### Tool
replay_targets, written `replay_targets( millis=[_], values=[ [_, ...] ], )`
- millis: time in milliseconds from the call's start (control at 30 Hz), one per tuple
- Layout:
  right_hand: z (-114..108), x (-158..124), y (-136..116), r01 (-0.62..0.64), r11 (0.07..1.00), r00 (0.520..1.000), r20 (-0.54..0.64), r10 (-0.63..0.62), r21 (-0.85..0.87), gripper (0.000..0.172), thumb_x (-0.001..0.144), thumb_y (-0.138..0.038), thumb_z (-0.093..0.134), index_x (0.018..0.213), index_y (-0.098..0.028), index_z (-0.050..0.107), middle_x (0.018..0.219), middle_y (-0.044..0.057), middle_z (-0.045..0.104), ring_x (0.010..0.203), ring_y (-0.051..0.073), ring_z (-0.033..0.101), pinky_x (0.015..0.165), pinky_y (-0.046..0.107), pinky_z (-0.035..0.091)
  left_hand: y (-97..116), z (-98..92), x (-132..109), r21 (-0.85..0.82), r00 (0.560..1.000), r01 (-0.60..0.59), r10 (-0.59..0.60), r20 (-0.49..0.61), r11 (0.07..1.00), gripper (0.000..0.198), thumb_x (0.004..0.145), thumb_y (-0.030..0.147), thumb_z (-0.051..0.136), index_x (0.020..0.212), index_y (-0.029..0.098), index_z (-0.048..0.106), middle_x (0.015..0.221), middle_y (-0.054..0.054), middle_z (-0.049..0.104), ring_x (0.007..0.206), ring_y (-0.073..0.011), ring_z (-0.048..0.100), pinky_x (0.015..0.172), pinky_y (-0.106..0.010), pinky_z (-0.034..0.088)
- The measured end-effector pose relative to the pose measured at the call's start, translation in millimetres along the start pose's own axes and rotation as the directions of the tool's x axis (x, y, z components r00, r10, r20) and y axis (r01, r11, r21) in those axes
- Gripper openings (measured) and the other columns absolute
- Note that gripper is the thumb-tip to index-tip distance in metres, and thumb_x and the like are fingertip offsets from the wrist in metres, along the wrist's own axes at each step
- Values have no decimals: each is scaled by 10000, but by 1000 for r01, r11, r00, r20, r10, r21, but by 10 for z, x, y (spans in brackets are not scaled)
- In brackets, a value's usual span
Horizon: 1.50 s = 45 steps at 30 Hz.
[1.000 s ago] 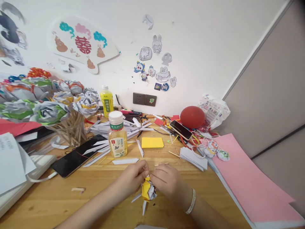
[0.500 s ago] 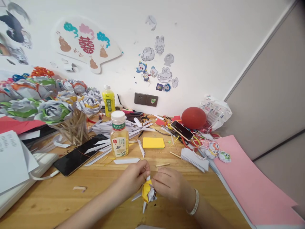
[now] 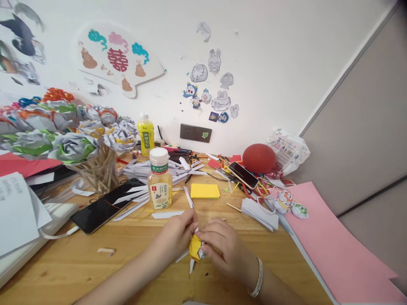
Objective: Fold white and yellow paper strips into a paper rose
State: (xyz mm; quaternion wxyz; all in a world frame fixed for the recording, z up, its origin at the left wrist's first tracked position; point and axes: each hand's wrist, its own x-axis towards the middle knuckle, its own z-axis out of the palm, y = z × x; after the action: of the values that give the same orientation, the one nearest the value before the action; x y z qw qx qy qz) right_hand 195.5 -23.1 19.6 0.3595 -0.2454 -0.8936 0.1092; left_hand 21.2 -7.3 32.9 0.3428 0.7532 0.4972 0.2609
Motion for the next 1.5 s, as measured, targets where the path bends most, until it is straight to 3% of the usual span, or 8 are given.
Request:
replay_targets(
  millis=[133, 300, 567, 800, 967, 1100, 1233, 1500],
  values=[
    [8, -7, -26, 61, 993, 998, -11, -63, -100, 217, 879, -153, 428, 1056, -167, 552, 944, 73, 658, 871, 190, 557, 938, 428, 378, -39, 20, -2, 4, 999, -35, 35, -5, 999, 138, 808, 253, 343, 677, 226, 374, 602, 21, 494, 569, -162, 473, 546, -237, 341],
    [25, 20, -69, -97, 993, 995, -15, 96, -66, 227, 904, -247, 388, 1011, -160, 568, 908, 83, 641, 855, 202, 549, 876, 414, 420, -70, 42, -7, 14, 999, -50, 50, -11, 999, 149, 824, 239, 341, 681, 225, 380, 609, 21, 500, 570, -157, 473, 547, -234, 345],
    [9, 8, -84, 8, 989, 999, -39, -14, -148, 258, 879, -170, 404, 1092, -162, 549, 975, 78, 653, 916, 204, 549, 947, 433, 367, -37, 22, 5, -58, 994, -59, 53, -99, 997, 152, 815, 268, 374, 676, 218, 410, 587, 28, 499, 556, -148, 472, 541, -240, 352],
    [-150, 11, 40, -246, 968, 955, -183, 232, -54, 438, 883, -469, 428, 1218, -193, 489, 1157, 111, 537, 1076, 254, 463, 922, 439, 377, -67, 64, 77, -573, 982, 109, -177, -65, 812, 303, 775, 516, 447, 727, 227, 370, 459, 113, 425, 305, -68, 343, 321, -166, 248],
    [-60, 4, 79, -218, 971, 968, -149, 202, -102, 559, 818, -541, 508, 1254, -193, 471, 1187, 117, 491, 1074, 268, 439, 913, 442, 383, -69, 91, 72, -715, 981, 31, -157, -110, 698, 386, 748, 561, 533, 885, 225, 402, 533, 93, 513, 385, -88, 459, 385, -191, 401],
    [-49, 3, 101, -230, 969, 960, -183, 211, -87, 482, 872, -454, 476, 1274, -190, 452, 1162, 109, 516, 1048, 251, 453, 905, 429, 391, -57, 44, 20, -655, 996, -55, -2, -86, 753, 482, 786, 553, 509, 1136, 229, 442, 837, -24, 625, 685, -166, 610, 563, -262, 505],
    [-106, 18, 94, -264, 964, 941, -212, 265, 36, 507, 857, -529, 447, 1226, -187, 508, 1095, 104, 550, 997, 237, 488, 869, 398, 416, -101, 10, 1, -528, 986, -145, 167, -7, 837, 502, 748, 463, 616, 1190, 243, 525, 1165, -92, 583, 1101, -261, 521, 857, -325, 466],
    [-64, 47, 32, -273, 947, 910, -274, 311, 169, 450, 750, -568, 579, 959, -172, 631, 822, 56, 599, 773, 195, 530, 698, 324, 443, -90, 63, -15, -405, 985, -168, 136, -107, 899, 336, 712, 321, 661, 1033, 223, 643, 1043, -85, 667, 923, -248, 603, 784, -307, 483]
  ],
)
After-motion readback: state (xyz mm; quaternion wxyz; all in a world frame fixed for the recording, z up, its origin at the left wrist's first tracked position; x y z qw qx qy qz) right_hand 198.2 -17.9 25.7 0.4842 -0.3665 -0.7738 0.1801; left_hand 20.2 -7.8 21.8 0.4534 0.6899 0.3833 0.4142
